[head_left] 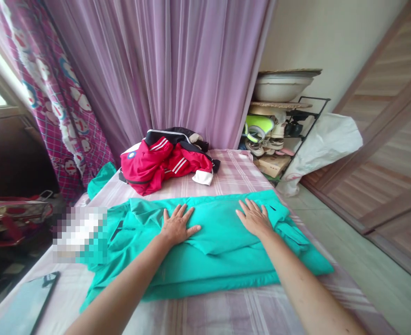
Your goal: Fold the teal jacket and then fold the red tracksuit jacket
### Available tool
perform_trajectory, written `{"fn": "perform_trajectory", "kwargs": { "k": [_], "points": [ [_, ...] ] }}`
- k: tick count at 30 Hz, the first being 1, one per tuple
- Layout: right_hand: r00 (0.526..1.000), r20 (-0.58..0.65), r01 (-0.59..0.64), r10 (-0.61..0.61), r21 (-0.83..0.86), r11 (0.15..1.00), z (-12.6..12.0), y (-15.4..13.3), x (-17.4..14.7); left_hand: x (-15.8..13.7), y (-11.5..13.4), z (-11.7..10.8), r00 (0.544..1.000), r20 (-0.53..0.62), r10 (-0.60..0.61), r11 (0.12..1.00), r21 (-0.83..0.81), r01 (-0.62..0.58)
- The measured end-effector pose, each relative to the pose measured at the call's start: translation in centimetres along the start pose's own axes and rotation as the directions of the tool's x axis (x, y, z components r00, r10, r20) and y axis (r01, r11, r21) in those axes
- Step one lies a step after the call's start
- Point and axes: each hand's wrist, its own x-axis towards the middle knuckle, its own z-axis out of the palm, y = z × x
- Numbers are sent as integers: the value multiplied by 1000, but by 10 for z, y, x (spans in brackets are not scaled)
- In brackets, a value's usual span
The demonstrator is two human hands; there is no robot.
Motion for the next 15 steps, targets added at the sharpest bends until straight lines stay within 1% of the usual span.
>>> {"fn": "perform_trajectory", "kwargs": {
  "k": [2,4,5,8,11,13,15],
  "points": [
    [1000,12,-4,4,-7,1000,-1,0,1,-7,-16,-1,998,-59,-25,999,36,27],
    [1000,19,-10,10,-8,1000,-2,-1,1,-15,-41,-3,988,-125,-96,990,90,107],
    [1000,19,-11,11,-6,1000,-2,-1,1,-19,-54,-3,981,-138,-137,983,106,152],
    [1000,8,-6,6,-2,1000,0,-1,3,-29,-87,-4,970,-88,-227,966,106,235],
    [1000,2,9,-9,-3,1000,1,1,5,-30,-98,-4,969,-51,-243,963,103,247],
    [1000,-8,21,-21,-22,1000,0,6,3,-28,-98,-2,968,-56,-244,963,103,249],
    [998,-55,16,-19,-51,999,1,17,-2,-26,-96,-1,968,-63,-241,964,101,247]
  ]
}}
